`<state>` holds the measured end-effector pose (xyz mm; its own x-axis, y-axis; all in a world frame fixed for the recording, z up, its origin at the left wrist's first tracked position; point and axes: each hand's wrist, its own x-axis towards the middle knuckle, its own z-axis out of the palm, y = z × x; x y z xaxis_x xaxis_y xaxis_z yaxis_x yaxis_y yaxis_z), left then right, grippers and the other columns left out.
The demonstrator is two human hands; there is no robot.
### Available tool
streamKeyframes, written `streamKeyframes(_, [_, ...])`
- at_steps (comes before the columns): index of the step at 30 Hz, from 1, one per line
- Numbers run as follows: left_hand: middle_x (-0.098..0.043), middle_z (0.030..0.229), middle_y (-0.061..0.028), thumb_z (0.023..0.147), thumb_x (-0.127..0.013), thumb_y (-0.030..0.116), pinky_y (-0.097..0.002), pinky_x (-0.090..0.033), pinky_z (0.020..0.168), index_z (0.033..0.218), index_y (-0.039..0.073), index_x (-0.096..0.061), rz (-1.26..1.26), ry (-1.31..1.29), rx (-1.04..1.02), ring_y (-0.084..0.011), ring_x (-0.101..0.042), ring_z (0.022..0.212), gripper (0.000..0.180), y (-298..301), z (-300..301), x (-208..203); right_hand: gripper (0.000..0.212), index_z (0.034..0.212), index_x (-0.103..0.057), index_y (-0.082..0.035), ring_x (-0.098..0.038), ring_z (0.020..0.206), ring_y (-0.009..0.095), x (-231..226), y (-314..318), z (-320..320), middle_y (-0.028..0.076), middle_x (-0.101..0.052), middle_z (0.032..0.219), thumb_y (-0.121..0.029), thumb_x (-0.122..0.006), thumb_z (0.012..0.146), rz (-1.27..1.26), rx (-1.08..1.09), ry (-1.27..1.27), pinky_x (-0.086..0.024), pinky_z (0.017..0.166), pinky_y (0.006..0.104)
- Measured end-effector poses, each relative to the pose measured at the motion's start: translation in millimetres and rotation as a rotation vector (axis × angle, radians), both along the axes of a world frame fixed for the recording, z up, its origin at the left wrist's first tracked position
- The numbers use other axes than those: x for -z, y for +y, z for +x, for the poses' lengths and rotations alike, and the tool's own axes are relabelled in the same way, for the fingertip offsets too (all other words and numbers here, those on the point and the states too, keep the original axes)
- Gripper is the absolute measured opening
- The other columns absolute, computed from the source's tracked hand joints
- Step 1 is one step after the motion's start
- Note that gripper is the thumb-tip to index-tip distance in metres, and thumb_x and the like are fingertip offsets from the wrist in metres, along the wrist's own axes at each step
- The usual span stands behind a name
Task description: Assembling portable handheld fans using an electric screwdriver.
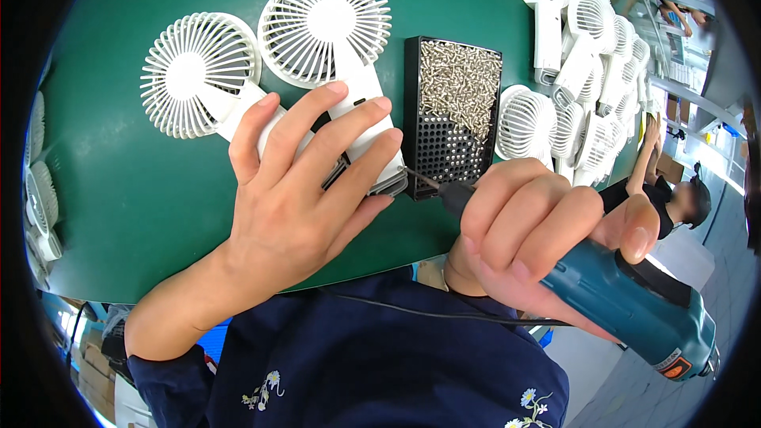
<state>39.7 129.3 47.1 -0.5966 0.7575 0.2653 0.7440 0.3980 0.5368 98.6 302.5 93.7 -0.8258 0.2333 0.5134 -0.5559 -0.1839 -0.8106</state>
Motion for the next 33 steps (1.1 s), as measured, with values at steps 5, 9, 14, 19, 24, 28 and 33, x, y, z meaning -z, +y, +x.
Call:
streamKeyframes(5, [-0.057, 0.132, -0.0036, 0.067, -0.080, 0.024, -0.0488, -0.022, 0.110, 0.117, 0.012, -0.067, 0.016, -0.020, 0.009, -0.0285, -0.046, 0.128, 0.053, -1.7, -0.8, 0.2, 0.061, 0.122, -0.044, -0.016, -0.044, 0.038, 0.014, -0.6, -1.3, 0.7, 0.004, -0.052, 0.062, -0.066, -0.053, 0.089, 0.000, -0.026, -0.008, -0.038, 0.036, 0.0279])
streamKeyframes(9, [-0.057, 0.132, -0.0036, 0.067, -0.080, 0.024, -0.0490, -0.022, 0.110, 0.117, 0.012, -0.067, 0.020, -0.026, 0.009, -0.0287, -0.046, 0.128, 0.053, -2.2, -1.6, -1.7, 0.059, 0.122, -0.044, -0.016, -0.045, 0.038, 0.015, -1.3, -4.5, -0.7, 0.004, -0.053, 0.062, -0.065, -0.054, 0.089, 0.021, -0.020, -0.005, -0.038, 0.036, 0.0284])
streamKeyframes(14, [-0.057, 0.132, -0.0039, 0.067, -0.080, 0.024, -0.0490, -0.021, 0.110, 0.118, 0.012, -0.067, 0.015, -0.013, 0.012, -0.0292, -0.046, 0.128, 0.054, -3.1, -0.8, 0.5, 0.060, 0.122, -0.043, -0.017, -0.046, 0.039, 0.017, 5.1, -7.6, -1.0, 0.005, -0.054, 0.062, -0.065, -0.054, 0.089, 0.061, -0.029, 0.019, -0.038, 0.036, 0.0290])
streamKeyframes(19, [-0.057, 0.132, -0.0037, 0.066, -0.081, 0.023, -0.0492, -0.022, 0.110, 0.118, 0.012, -0.067, 0.011, -0.014, 0.012, -0.0293, -0.046, 0.128, 0.055, -2.8, -2.0, -3.1, 0.060, 0.122, -0.043, -0.017, -0.046, 0.040, 0.015, -2.3, -2.7, 1.2, 0.003, -0.053, 0.062, -0.066, -0.052, 0.089, 0.001, -0.042, -0.007, -0.038, 0.038, 0.0289])
streamKeyframes(24, [-0.056, 0.133, -0.0035, 0.065, -0.081, 0.023, -0.0487, -0.022, 0.110, 0.117, 0.012, -0.067, -0.023, -0.008, 0.017, -0.0291, -0.044, 0.129, 0.055, -0.9, -1.6, -3.7, 0.076, 0.125, -0.042, -0.011, -0.046, 0.044, 0.012, -5.0, 27.7, 4.7, 0.002, -0.050, 0.071, -0.076, -0.047, 0.086, 0.002, 0.039, 0.107, -0.039, 0.041, 0.0277])
streamKeyframes(28, [-0.056, 0.133, -0.0044, 0.065, -0.081, 0.023, -0.0483, -0.022, 0.110, 0.117, 0.012, -0.067, -0.049, -0.005, 0.010, -0.0293, -0.045, 0.129, 0.055, -1.7, -1.1, -4.4, 0.082, 0.129, -0.040, -0.014, -0.047, 0.046, 0.015, 8.4, 31.9, 7.6, 0.005, -0.048, 0.073, -0.082, -0.041, 0.083, -0.033, 0.058, 0.075, -0.039, 0.042, 0.0297])
streamKeyframes(33, [-0.057, 0.133, -0.0051, 0.067, -0.080, 0.024, -0.0479, -0.021, 0.111, 0.117, 0.011, -0.067, -0.048, -0.011, 0.014, -0.0294, -0.045, 0.129, 0.054, -1.7, -1.2, -4.8, 0.086, 0.131, -0.039, -0.015, -0.044, 0.045, 0.014, 10.1, 31.7, 6.1, 0.005, -0.047, 0.073, -0.085, -0.036, 0.081, -0.024, 0.087, 0.074, -0.036, 0.043, 0.0293])
